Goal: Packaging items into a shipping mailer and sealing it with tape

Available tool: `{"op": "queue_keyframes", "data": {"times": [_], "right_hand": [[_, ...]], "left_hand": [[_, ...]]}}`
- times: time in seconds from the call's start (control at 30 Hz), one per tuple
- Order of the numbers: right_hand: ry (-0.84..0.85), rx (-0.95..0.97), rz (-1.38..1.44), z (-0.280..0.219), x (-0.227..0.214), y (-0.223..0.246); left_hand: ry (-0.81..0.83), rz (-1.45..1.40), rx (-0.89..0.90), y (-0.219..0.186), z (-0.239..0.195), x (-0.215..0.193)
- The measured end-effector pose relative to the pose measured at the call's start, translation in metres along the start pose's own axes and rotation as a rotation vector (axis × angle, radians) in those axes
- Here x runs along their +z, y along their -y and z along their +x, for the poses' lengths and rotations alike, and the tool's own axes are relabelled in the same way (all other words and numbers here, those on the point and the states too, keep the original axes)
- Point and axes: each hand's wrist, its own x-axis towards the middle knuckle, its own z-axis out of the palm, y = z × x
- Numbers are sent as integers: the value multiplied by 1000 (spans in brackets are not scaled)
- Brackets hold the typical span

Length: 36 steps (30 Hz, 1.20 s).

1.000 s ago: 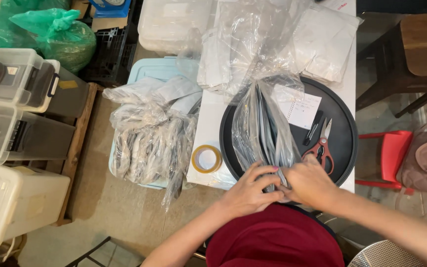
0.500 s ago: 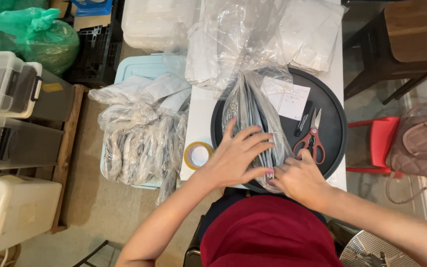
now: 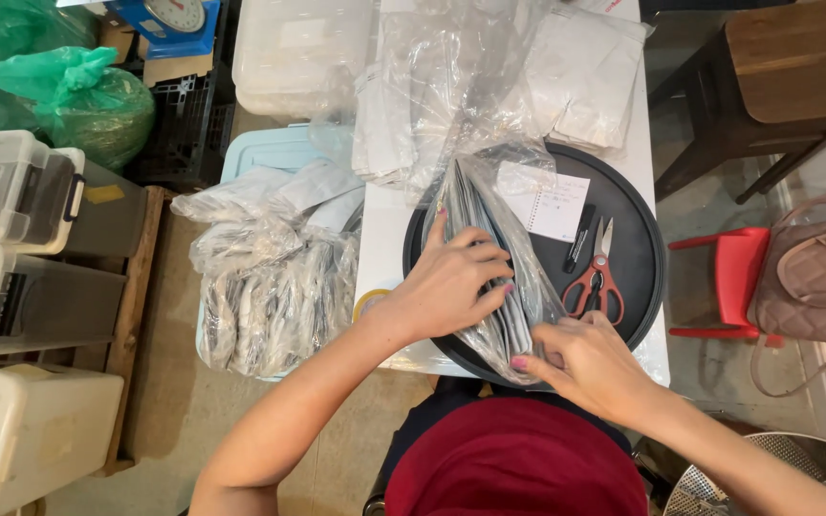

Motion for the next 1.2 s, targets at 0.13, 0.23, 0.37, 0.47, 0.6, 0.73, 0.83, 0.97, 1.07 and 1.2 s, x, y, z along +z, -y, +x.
{"op": "queue_keyframes", "data": {"times": [0.13, 0.23, 0.37, 0.47, 0.6, 0.73, 0.83, 0.97, 1.07, 1.2], "right_hand": [[-97, 56, 40, 4, -1, 3], [-144, 109, 47, 12, 1, 6], [-32, 237, -39, 26, -9, 20], [25, 304, -79, 31, -9, 13], [106, 335, -107, 41, -7, 18], [58, 380, 7, 33, -6, 20], [80, 371, -94, 31, 8, 16], [-49, 361, -236, 40, 25, 16], [-49, 331, -300, 37, 54, 4], [-63, 303, -444, 37, 73, 5]], "left_hand": [[17, 15, 32, 10, 3, 14], [57, -169, 64, 13, 5, 15], [140, -151, 64, 8, 0, 9], [160, -85, 74, 6, -4, 10], [149, -44, 73, 10, -3, 23], [196, -139, 80, 10, -8, 8], [236, -185, 89, 6, -12, 5], [156, -154, 122, 8, -12, 15], [83, -151, 46, 15, -13, 26], [9, -110, -12, 18, -7, 27]]}}
